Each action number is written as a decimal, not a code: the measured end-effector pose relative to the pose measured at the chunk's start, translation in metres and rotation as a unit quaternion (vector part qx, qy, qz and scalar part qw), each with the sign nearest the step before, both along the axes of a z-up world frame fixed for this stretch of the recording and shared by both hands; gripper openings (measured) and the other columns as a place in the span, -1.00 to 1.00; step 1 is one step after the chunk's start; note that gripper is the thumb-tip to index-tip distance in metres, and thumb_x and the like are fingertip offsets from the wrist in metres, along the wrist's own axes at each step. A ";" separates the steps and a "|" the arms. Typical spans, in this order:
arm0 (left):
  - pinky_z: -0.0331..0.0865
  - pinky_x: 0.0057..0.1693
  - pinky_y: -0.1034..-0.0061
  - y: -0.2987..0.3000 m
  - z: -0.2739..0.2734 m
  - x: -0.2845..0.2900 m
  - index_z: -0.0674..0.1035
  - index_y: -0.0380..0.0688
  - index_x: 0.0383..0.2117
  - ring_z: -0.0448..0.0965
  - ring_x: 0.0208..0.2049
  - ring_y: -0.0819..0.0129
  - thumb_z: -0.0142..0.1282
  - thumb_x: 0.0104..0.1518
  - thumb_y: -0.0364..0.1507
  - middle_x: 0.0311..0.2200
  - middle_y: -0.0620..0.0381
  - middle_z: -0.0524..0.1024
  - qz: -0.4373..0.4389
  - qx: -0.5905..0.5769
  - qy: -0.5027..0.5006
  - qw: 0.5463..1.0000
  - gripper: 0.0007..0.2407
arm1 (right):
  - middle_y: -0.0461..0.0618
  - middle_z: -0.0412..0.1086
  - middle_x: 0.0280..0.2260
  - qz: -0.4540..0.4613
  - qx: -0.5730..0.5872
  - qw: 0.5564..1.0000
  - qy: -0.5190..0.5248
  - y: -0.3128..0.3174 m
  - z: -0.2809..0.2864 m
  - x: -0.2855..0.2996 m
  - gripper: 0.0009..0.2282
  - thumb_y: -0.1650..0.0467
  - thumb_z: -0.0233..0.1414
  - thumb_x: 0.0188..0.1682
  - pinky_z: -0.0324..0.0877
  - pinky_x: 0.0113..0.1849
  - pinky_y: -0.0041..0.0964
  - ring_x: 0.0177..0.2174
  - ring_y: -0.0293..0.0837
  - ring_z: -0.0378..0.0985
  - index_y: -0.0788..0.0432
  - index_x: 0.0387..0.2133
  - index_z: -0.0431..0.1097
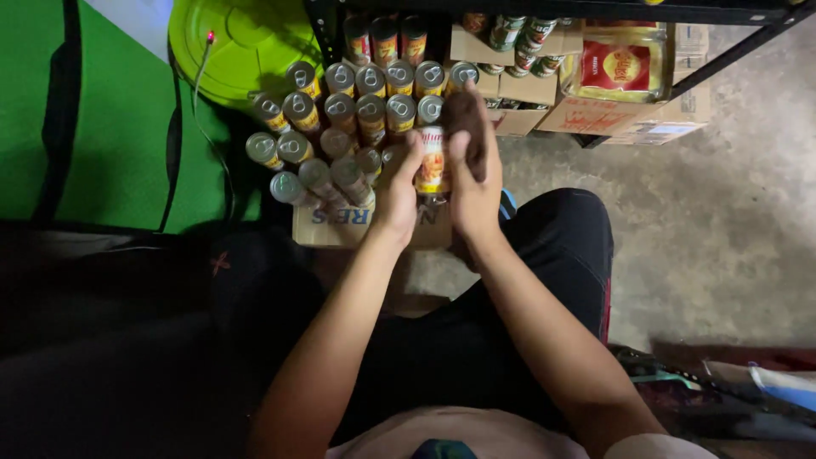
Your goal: Wiping canned goods with a cloth and placing them onto grocery store shelves.
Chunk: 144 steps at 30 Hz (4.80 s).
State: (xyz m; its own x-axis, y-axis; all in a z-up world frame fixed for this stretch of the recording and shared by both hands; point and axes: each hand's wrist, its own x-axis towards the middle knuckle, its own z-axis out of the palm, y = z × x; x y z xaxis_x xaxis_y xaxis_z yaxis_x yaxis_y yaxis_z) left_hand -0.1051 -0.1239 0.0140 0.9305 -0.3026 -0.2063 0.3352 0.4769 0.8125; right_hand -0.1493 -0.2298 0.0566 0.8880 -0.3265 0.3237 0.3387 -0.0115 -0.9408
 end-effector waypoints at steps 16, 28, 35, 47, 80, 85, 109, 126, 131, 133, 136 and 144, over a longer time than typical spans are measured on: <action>0.23 0.33 0.47 0.015 0.006 -0.015 0.32 -0.15 0.31 0.35 0.27 0.41 -0.21 0.36 -0.09 0.29 0.19 0.35 0.033 0.021 0.013 0.999 -0.49 | 0.14 -0.05 0.49 0.025 -0.098 0.995 -0.009 0.021 0.027 -0.014 -0.54 0.29 -0.05 0.24 -0.15 0.44 0.14 0.50 0.20 -0.10 0.14 0.39 0.13; 0.35 0.24 0.38 0.035 -0.023 -0.020 0.44 -0.09 0.21 0.48 0.15 0.32 -0.10 0.32 -0.12 0.14 0.15 0.49 -0.004 -0.132 0.098 0.986 -0.56 | 0.15 0.04 0.44 0.063 -0.285 0.955 -0.041 0.020 0.018 -0.024 -0.55 0.26 -0.02 0.21 -0.11 0.44 0.15 0.48 0.28 -0.08 0.13 0.34 0.19; 0.24 0.33 0.33 0.043 -0.049 -0.015 0.38 -0.19 0.28 0.45 0.20 0.30 -0.03 0.36 -0.16 0.20 0.08 0.44 -0.012 -0.184 0.060 0.981 -0.53 | 0.21 -0.04 0.45 0.069 -0.092 0.993 0.033 0.047 0.016 -0.056 -0.52 0.33 0.00 0.20 -0.16 0.40 0.16 0.45 0.31 -0.09 0.16 0.37 0.09; 0.35 0.25 0.39 0.052 -0.028 -0.023 0.32 -0.15 0.33 0.44 0.20 0.31 -0.16 0.32 -0.01 0.24 0.10 0.40 0.026 -0.158 0.121 0.980 -0.42 | 0.22 0.01 0.44 0.034 -0.171 0.984 0.023 0.070 0.040 -0.032 -0.55 0.52 0.00 0.17 -0.10 0.40 0.17 0.46 0.31 -0.05 0.22 0.34 0.16; 0.33 0.05 0.40 0.053 -0.018 -0.020 0.47 -0.16 0.10 0.47 -0.02 0.32 0.23 0.27 -0.29 -0.04 0.17 0.50 0.010 -0.162 0.114 0.980 -0.64 | 0.09 0.53 -0.05 0.045 -0.138 0.981 0.125 0.041 0.036 -0.044 -0.71 0.43 0.19 0.05 0.48 -0.01 -0.31 -0.04 -0.19 0.57 0.32 -0.01 0.37; 0.38 0.02 0.45 0.064 -0.036 -0.018 0.49 -0.09 0.03 0.50 -0.08 0.44 0.27 0.25 -0.30 -0.05 0.26 0.52 0.038 -0.158 0.107 0.981 -0.70 | 0.17 0.57 -0.25 0.032 -0.381 0.899 0.213 0.028 0.054 -0.041 -0.66 0.42 0.28 -0.10 0.49 -0.24 -0.27 -0.27 -0.13 0.63 0.17 -0.04 0.47; 0.30 0.35 0.34 0.065 0.018 -0.026 0.34 -0.22 0.26 0.43 0.23 0.25 0.15 0.30 -0.30 0.23 0.00 0.41 -0.011 -0.224 -0.015 0.974 -0.54 | 0.00 0.52 -0.41 -0.013 -0.202 0.952 0.231 0.023 0.032 -0.026 -0.82 0.43 0.20 -0.05 0.45 -0.32 -0.36 -0.39 -0.35 0.49 0.29 -0.25 0.48; 0.35 0.20 0.48 0.058 -0.014 -0.026 0.39 -0.10 0.20 0.47 0.14 0.43 0.23 0.22 -0.32 0.13 0.19 0.49 0.018 -0.172 0.042 0.984 -0.56 | 0.08 0.55 -0.24 -0.009 -0.297 0.924 0.240 0.011 0.042 -0.026 -0.78 0.41 0.20 0.01 0.48 -0.21 -0.24 -0.27 -0.08 0.61 0.19 -0.10 0.48; 0.36 0.30 0.41 0.067 0.013 -0.026 0.41 -0.22 0.20 0.48 0.19 0.34 0.29 0.22 -0.53 0.20 0.09 0.48 0.015 -0.106 -0.083 0.991 -0.57 | -0.05 0.54 -0.14 -0.019 -0.136 0.979 0.152 -0.011 0.042 -0.029 -0.77 0.46 0.15 0.09 0.46 -0.01 -0.38 -0.11 -0.30 0.57 0.32 -0.04 0.40; 0.39 0.29 0.47 0.071 0.020 -0.028 0.41 -0.17 0.21 0.51 0.14 0.35 0.29 0.14 -0.69 0.11 0.12 0.47 0.035 0.024 -0.207 0.978 -0.51 | -0.05 0.52 -0.11 0.016 -0.137 0.982 0.128 -0.015 0.049 -0.036 -0.75 0.46 0.17 0.10 0.46 0.01 -0.38 -0.08 -0.30 0.58 0.29 0.00 0.40; 0.39 0.30 0.51 0.070 0.046 -0.032 0.52 -0.17 0.15 0.56 0.14 0.32 0.18 0.01 -0.77 0.09 0.11 0.56 0.058 0.157 -0.256 0.952 -0.50 | -0.05 0.55 -0.23 0.034 -0.294 0.942 0.159 0.005 0.093 -0.047 -0.74 0.46 0.26 0.00 0.50 -0.16 -0.36 -0.22 -0.31 0.58 0.26 -0.07 0.47; 0.35 0.36 0.42 0.060 0.052 -0.044 0.59 -0.06 0.08 0.54 0.18 0.20 0.14 -0.11 -0.76 0.06 0.05 0.56 0.127 0.243 -0.355 0.894 -0.47 | 0.08 0.51 -0.40 0.039 -0.402 0.893 0.201 0.040 0.109 -0.044 -0.76 0.37 0.27 -0.06 0.43 -0.38 -0.31 -0.48 -0.24 0.51 0.17 -0.14 0.55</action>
State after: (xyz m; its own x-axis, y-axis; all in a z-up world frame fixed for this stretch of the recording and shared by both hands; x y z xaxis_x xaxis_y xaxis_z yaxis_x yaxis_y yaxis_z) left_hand -0.1491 -0.0641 0.0663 0.9049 -0.0986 0.4141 -0.4164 -0.0023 0.9092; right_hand -0.1935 -0.1896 0.1658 0.9951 -0.0640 0.0752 0.0050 -0.7281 -0.6854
